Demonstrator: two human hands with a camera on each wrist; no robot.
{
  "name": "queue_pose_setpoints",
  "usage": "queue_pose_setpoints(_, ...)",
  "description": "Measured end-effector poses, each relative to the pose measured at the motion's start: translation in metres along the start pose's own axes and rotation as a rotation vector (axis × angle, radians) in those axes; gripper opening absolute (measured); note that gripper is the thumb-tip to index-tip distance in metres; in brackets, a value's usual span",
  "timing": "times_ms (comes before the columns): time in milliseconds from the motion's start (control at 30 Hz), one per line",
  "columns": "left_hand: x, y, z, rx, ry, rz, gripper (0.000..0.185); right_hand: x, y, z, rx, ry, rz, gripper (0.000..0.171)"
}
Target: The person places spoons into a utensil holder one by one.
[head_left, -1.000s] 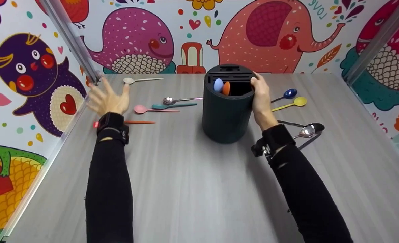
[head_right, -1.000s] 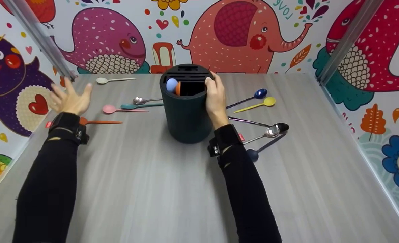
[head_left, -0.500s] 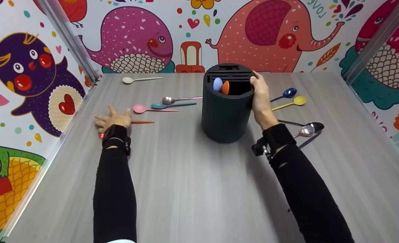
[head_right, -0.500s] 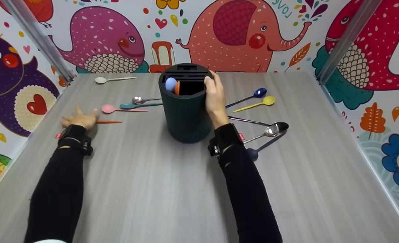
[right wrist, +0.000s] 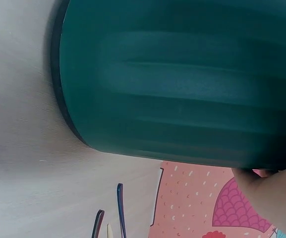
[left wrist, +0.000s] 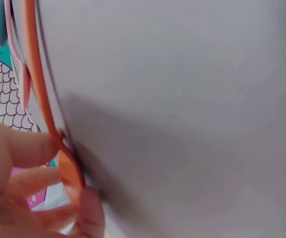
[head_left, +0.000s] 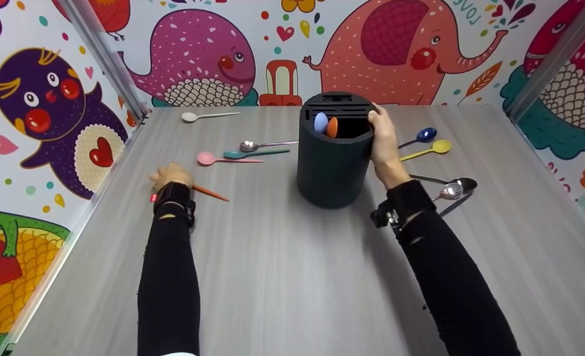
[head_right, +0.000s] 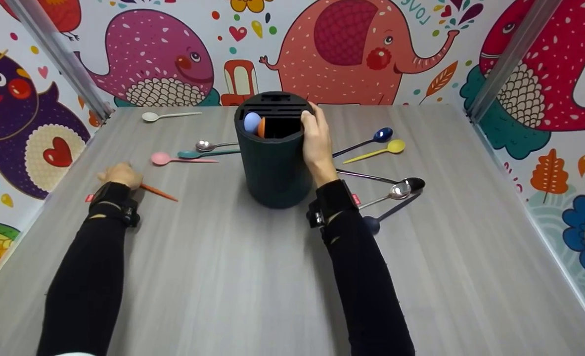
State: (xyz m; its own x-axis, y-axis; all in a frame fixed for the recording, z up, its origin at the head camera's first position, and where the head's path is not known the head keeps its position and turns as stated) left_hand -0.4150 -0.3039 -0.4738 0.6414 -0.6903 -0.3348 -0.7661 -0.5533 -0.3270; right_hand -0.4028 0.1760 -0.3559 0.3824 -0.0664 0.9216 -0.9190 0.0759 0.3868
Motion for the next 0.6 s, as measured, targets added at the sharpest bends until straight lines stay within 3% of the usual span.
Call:
queue_pose_setpoints(167, -0.004, -0.003, -0.005, 0.013, -0.104, 0.021, 0.049, 0.0, -0.001, 0.0, 0.01, -0.001, 0.006, 0.056)
queue_pose_setpoints(300, -0.008, -0.012, -0.009, -0.019, -0.189, 0.072, 0.042, 0.001, -0.001, 0.001, 0.014, -0.001, 0.0, 0.055)
queue_pose_setpoints(500, -0.031, -0.022, -0.007, -0.018, -0.271, 0.203, 0.026, 0.002, -0.001, 0.001, 0.014, -0.018, -0.006, 0.055)
queue_pose_setpoints(600, -0.041, -0.023, -0.006, 0.018, -0.346, 0.199, 0.03, 0.002, -0.001, 0.0, 0.008, -0.029, -0.004, 0.055)
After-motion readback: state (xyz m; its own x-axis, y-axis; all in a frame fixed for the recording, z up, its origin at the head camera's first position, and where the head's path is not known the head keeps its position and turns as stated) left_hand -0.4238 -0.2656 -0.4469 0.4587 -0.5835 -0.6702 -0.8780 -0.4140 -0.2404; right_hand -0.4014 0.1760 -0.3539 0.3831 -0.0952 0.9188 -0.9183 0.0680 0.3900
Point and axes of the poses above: each hand's wrist, its own y-axis towards the middle knuckle, its own z-axis out of the palm, x = y × z, the point moved 8 cm from there along y, towards the middle knuckle, and after that the axes turned 7 degrees about -z, right-handed, at the moved point
